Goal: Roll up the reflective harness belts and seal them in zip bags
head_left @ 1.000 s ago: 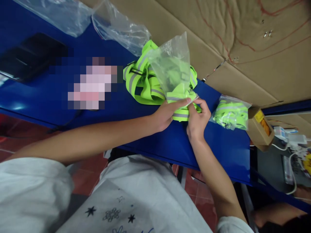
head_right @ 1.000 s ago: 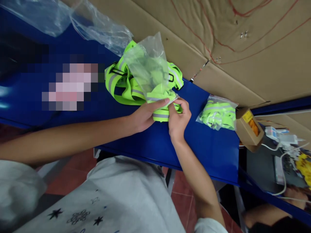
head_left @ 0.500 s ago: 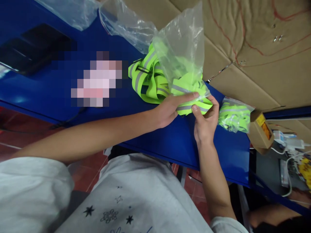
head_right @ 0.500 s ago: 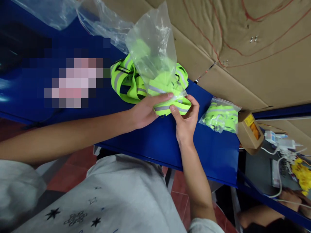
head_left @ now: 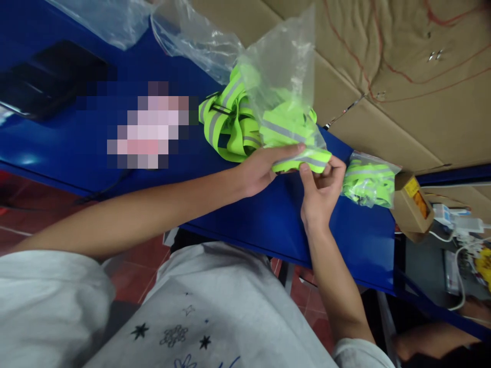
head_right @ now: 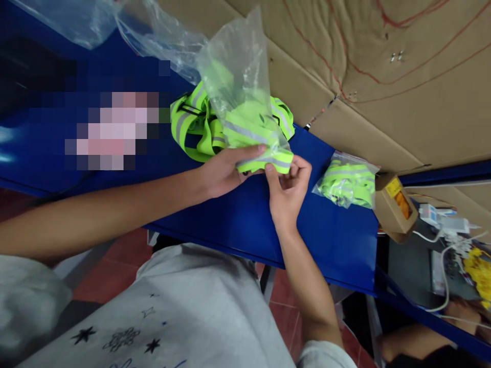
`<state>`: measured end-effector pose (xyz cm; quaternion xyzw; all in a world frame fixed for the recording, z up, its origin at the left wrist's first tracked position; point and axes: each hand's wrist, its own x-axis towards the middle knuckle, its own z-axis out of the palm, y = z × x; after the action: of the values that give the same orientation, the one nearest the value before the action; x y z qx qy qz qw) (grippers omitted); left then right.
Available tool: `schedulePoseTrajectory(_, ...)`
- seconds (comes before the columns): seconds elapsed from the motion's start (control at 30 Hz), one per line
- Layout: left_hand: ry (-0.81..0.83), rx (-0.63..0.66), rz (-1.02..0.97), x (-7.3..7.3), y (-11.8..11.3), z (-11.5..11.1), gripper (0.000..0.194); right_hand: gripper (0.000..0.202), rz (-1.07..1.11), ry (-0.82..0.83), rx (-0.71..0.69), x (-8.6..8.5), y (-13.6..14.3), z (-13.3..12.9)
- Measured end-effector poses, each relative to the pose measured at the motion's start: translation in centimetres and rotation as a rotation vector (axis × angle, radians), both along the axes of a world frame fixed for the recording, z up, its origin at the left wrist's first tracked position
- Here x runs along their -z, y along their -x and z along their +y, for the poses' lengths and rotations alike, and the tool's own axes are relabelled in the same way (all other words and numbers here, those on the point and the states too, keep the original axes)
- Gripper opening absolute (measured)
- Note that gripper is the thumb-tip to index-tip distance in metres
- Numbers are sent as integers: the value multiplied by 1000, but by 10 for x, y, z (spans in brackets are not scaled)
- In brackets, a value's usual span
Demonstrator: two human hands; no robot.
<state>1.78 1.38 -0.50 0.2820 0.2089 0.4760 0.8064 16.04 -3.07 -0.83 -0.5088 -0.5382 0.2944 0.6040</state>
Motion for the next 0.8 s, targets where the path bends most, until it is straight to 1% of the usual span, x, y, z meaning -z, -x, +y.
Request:
schedulePoseTrajectory(0.1,-43,118,39,2,-1,-5,37,41,-45,-79,72,1,-15,7)
schedulePoseTrajectory(0.17,-31,200,73,6,-6,-10,44,45,-64,-98,95,4,-24,14)
schedulePoseTrajectory(0.23,7,286,102,13,-13,-17,49,46,-64,-51,89,8,-30,21)
schedulePoseTrajectory(0.3,46,349,142,20,-21,-25,50,39,-74,47,83,11,-33,26)
schedulePoseTrajectory(0.37,65,359,190,22,-26,-30,44,31,-122,125,105,12,-34,28)
schedulePoseTrajectory(0.43,60,389,226,20,-26,-32,38,29,-171,150,90,6,-39,26)
schedulePoseTrajectory(0.5,40,435,242,16,-23,-30,44,37,-209,158,-22,-7,-48,20)
schedulePoseTrajectory(0.57,14,469,246,12,-19,-27,53,52,-247,158,-170,-26,-60,10)
schedulePoseTrajectory(0.63,-7,495,223,11,-18,-25,60,57,-236,96,-229,-48,-68,0)
schedulePoseTrajectory(0.67,-9,520,197,12,-17,-24,63,53,-233,21,-214,-59,-68,-5)
schedulePoseTrajectory(0.73,-10,568,153,13,-18,-24,64,35,-317,-134,-131,-80,-55,-11)
schedulePoseTrajectory(0.77,-26,556,165,13,-19,-25,61,29,-415,-177,-117,-89,-42,-12)
schedulePoseTrajectory(0.8,-51,518,199,14,-20,-26,60,29,-555,-185,-158,-96,-25,-12)
